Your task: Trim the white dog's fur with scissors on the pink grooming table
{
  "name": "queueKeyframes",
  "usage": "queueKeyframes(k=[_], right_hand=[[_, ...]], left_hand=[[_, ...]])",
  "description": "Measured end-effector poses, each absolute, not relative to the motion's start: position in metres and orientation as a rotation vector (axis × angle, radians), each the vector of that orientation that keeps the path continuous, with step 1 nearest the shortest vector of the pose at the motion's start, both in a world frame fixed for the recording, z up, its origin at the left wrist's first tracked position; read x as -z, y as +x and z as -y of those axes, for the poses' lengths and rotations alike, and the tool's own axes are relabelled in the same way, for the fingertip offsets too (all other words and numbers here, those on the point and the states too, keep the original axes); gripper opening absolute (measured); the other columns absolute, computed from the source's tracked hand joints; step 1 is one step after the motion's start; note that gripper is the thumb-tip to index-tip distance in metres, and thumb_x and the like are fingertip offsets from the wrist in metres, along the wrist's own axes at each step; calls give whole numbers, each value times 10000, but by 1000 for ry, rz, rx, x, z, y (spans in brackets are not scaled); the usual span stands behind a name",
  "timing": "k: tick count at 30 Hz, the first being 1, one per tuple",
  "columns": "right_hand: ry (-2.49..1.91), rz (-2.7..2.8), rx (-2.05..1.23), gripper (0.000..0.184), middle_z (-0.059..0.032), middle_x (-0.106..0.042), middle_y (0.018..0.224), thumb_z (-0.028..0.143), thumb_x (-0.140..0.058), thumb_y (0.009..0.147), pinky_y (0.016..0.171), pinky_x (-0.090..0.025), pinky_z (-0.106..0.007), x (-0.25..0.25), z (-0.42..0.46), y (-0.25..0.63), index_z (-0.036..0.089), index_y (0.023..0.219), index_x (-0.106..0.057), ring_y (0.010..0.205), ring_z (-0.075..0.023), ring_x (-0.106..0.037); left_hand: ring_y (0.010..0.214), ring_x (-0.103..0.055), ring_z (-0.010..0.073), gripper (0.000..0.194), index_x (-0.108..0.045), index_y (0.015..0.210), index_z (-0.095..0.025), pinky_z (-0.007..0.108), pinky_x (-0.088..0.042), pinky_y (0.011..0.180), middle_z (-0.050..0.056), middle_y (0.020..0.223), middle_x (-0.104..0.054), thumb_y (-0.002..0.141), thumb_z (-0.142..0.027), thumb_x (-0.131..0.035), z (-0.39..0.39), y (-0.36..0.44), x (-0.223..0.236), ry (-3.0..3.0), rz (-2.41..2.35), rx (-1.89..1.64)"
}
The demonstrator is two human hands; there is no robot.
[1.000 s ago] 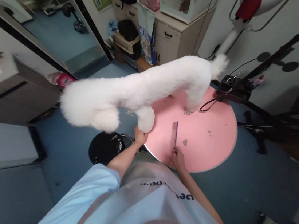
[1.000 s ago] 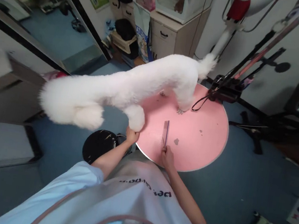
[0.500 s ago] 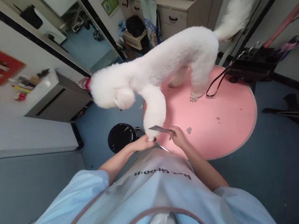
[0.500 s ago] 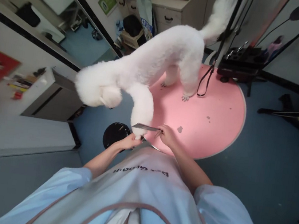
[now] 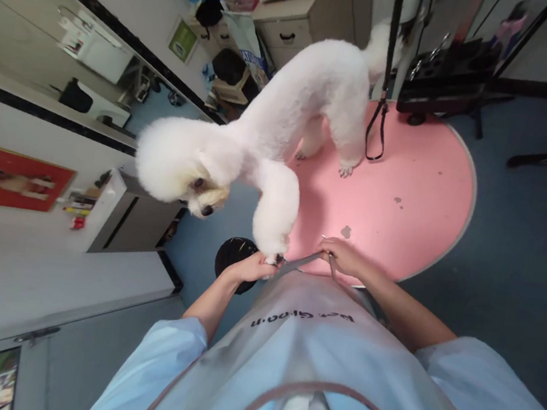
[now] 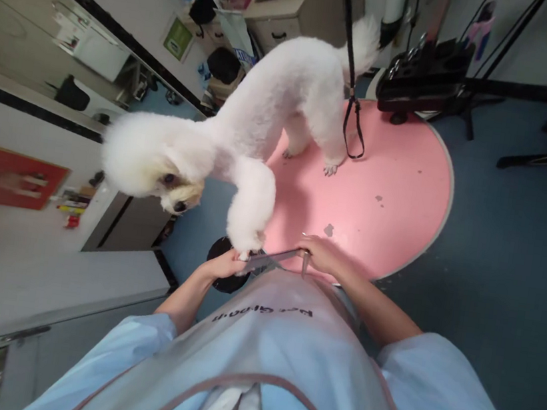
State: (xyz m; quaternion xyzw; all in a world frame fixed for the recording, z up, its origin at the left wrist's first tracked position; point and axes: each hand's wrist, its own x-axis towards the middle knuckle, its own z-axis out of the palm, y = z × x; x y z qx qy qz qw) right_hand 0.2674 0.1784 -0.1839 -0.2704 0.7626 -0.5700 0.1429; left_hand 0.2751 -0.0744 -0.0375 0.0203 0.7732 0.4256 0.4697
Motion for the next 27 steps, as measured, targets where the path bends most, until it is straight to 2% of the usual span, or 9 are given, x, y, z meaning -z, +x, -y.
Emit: queueKeyframes(k=[2,5,8,10,12,14,16,21,27], right_hand=[[-732,-2352,1429,215,-71,-695,828,226,-505,872,804,-417,-304,201,-204,276,184,901,-714,796,-188,-601],[-613,-2579,1094,234,-93,-717,936,212,-499,883,947,-370,-370,216,-229,282,185,985,-707,917,-210,-627],[-421,-2679,952,239,-119,-709,987,259,-485,912,994,-344,-403,210,-231,285,167,994,-689,979,-231,-630],[-208,-2634,1036,258,-122,-704,943,303,-470,924,894,-412,-357,196,-222,290,151,1002,-664,912,-226,-644],[-58,-2502,1261,257,-107,-696,939,282,-509,890,791,-447,-303,181,-208,298,141,1079,-611,848,-204,-647],[-98,-2338,1502,335,-98,-683,1011,207,-555,827,770,-457,-267,166,-193,309,136,1154,-550,871,-180,-642],[-220,-2265,1583,330,-103,-668,1062,150,-545,801,787,-455,-256,156,-180,319,138,1131,-546,925,-177,-634],[-417,-2474,1296,241,-130,-661,998,151,-447,858,759,-428,-311,144,-161,324,116,1065,-563,894,-228,-622],[-592,-2619,1214,238,-122,-644,979,164,-479,828,779,-404,-327,130,-158,310,112,1046,-560,878,-236,-598]], left_hand=[[617,-363,55,289,-451,767,-122,193,-314,585,-18,672,-397,643,-344,-588,73,278,37,16,-1865,-1056],[646,-371,52,298,-460,785,-113,189,-306,606,-15,704,-405,640,-314,-624,67,283,33,-23,-1824,-1089],[656,-382,55,333,-450,795,-118,192,-306,612,-8,714,-429,638,-330,-653,56,286,25,-48,-1751,-1145],[656,-394,59,360,-437,782,-122,196,-306,608,0,709,-447,636,-352,-673,48,287,19,-53,-1684,-1185],[645,-411,63,388,-423,774,-127,201,-303,600,2,692,-455,636,-373,-690,41,288,15,-61,-1624,-1231],[623,-429,67,423,-399,770,-137,210,-313,599,-6,666,-452,626,-395,-702,36,289,13,-77,-1580,-1294],[592,-441,66,455,-369,764,-147,227,-344,617,-19,643,-449,615,-413,-706,33,289,12,-92,-1549,-1363],[560,-447,54,440,-349,747,-149,258,-390,670,-30,635,-451,624,-369,-710,31,287,7,-91,-1513,-1430],[590,-440,55,394,-395,770,-140,240,-365,647,-19,662,-454,643,-348,-704,37,285,4,-91,-1546,-1376]])
